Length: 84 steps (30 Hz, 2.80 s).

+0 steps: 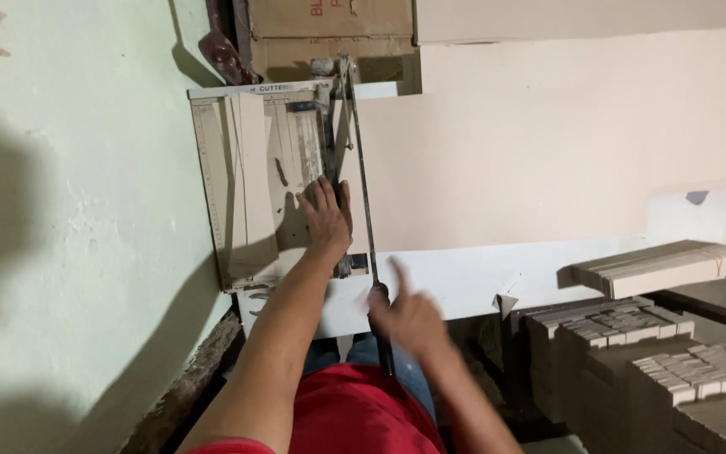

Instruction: The person uses a manual paper cutter to trim a large sheet of paper. They align the paper against the guide, pull down the cutting arm to slice the sheet, and then remove the cut piece. This process is repeated multiple times throughout the video.

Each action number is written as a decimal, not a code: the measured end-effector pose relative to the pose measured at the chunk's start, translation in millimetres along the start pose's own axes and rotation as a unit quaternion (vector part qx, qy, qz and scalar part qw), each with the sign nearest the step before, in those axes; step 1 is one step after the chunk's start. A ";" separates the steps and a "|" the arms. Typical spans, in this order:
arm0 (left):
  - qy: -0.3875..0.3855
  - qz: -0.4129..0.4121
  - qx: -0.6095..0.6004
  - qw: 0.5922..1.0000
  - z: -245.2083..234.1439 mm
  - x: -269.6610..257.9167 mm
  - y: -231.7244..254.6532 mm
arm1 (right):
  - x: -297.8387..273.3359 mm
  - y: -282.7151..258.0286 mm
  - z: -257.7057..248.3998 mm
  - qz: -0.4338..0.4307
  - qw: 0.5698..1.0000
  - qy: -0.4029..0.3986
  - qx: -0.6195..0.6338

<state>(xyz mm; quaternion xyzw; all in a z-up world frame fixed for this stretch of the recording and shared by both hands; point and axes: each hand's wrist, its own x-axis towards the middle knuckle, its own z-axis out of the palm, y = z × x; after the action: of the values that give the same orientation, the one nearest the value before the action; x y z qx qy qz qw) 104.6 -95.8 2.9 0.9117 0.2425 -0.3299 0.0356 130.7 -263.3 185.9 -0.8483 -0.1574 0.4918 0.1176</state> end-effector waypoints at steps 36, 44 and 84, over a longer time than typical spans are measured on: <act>0.064 0.245 0.104 0.962 32.5 -42.5 -159.8 | 143.0 208.5 42.9 0.061 0.726 0.133 0.672; 0.022 0.129 -0.160 0.978 -37.5 -30.4 -50.9 | 152.2 166.6 46.4 0.078 0.798 0.125 0.585; -0.160 0.095 -0.542 0.820 67.3 12.0 9.8 | -15.9 33.8 0.7 -0.045 0.987 -0.034 0.153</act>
<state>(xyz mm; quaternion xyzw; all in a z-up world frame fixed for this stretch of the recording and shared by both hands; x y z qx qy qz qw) 77.8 -114.6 -57.9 0.6981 0.2853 -0.2814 0.5934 127.8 -300.6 186.2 -0.7955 -0.1220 0.5325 0.2621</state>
